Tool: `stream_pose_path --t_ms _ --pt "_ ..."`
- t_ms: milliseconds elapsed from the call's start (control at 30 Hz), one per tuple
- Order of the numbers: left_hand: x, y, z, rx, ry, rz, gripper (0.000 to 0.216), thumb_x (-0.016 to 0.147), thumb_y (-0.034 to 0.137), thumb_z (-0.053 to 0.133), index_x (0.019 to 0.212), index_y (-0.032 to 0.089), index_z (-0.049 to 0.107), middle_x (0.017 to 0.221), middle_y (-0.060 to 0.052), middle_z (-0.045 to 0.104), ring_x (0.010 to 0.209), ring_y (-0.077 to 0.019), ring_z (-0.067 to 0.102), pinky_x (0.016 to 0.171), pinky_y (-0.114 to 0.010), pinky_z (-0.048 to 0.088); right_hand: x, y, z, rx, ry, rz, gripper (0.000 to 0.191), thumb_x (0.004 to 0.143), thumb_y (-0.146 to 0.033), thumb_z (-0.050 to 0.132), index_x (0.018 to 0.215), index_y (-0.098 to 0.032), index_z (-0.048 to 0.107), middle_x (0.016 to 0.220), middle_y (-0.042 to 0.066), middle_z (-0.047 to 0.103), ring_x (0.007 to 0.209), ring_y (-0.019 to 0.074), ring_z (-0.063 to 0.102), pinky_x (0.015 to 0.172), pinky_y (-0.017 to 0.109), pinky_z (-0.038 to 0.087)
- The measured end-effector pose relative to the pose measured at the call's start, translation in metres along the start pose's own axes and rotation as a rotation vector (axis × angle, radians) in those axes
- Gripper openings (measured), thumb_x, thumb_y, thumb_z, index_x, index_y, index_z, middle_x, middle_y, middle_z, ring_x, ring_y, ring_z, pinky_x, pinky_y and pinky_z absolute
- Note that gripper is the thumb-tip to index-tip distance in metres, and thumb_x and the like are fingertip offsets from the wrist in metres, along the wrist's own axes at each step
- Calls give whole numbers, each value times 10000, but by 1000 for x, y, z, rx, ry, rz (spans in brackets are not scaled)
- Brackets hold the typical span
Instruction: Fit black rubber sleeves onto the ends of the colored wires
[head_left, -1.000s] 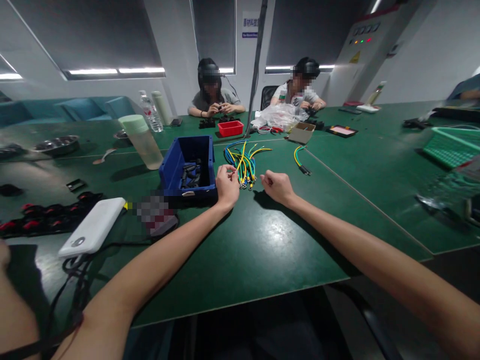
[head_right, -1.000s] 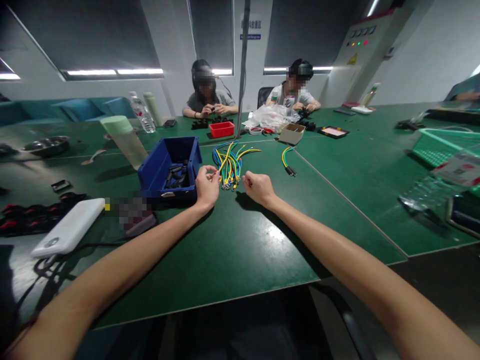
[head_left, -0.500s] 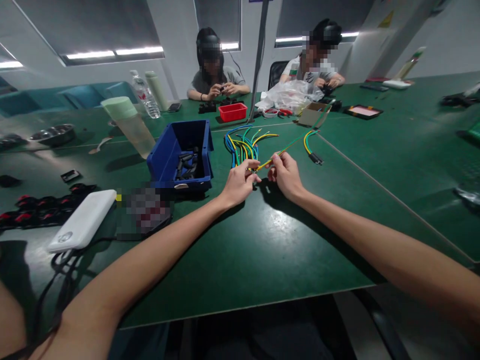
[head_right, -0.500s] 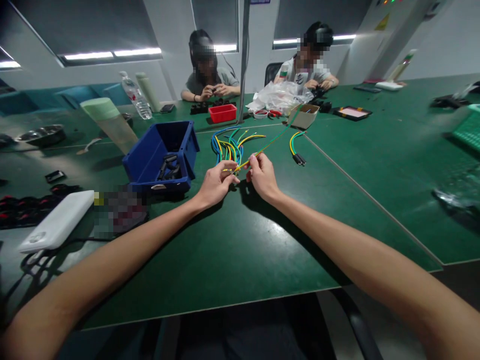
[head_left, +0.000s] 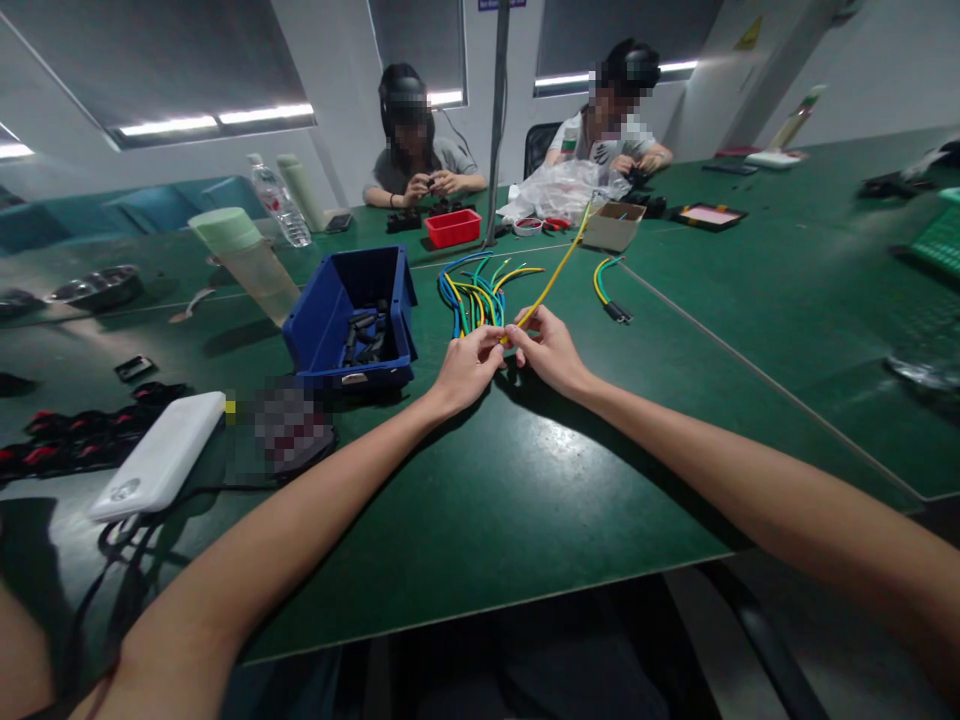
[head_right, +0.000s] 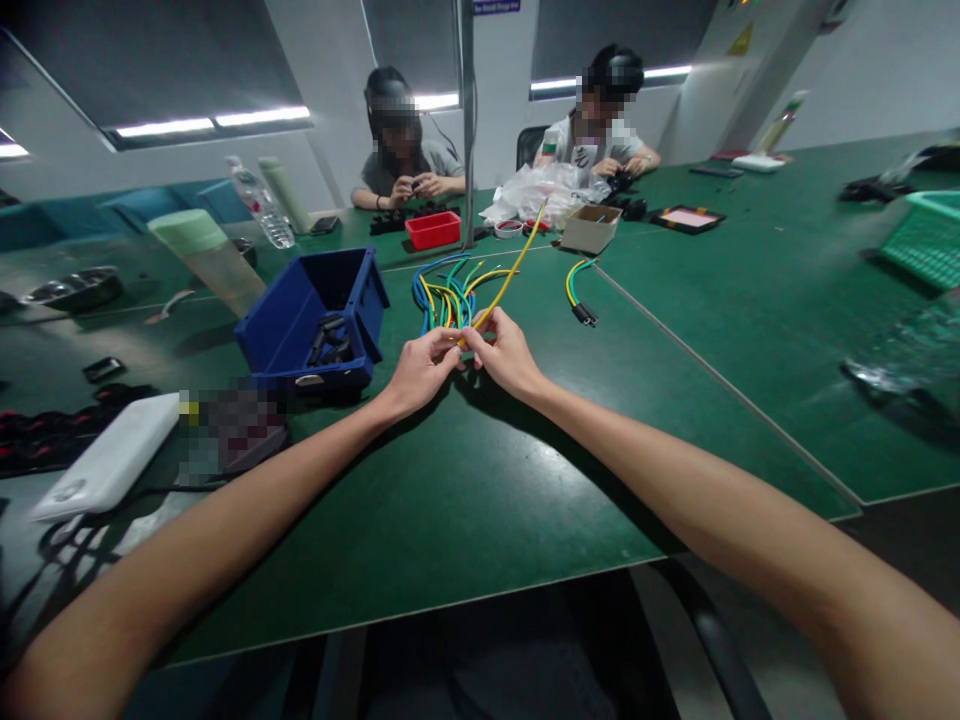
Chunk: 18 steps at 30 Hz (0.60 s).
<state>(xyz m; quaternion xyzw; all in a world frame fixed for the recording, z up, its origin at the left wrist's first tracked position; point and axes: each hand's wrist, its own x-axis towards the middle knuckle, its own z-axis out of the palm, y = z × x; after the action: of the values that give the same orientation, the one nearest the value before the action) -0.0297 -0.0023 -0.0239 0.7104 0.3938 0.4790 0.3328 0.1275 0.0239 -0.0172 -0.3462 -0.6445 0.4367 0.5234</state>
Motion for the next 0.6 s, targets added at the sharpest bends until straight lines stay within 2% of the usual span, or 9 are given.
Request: stream_pose_path --t_ms 167,333,600 --pt "-1 7 -1 91 33 10 152 895 212 560 1023 141 600 948 -76 718 747 -149 692 667 -265 548 2 0 1 135 37 90 368 724 -451 734 872 -200 509 628 -66 533 395 59 461 375 209 361" --pt "-2 10 -1 249 99 80 139 848 134 608 986 155 604 949 -62 721 756 -140 687 680 -254 522 3 0 2 264 14 189 397 684 -423 773 892 -203 516 542 -93 480 394 62 444 371 194 335" --pt "-4 10 0 369 136 151 151 821 89 624 950 163 595 908 -35 719 719 -112 670 696 -233 522 2 -3 3 197 73 156 354 684 -383 770 859 -196 527 519 -90 491 361 62 422 341 199 313"
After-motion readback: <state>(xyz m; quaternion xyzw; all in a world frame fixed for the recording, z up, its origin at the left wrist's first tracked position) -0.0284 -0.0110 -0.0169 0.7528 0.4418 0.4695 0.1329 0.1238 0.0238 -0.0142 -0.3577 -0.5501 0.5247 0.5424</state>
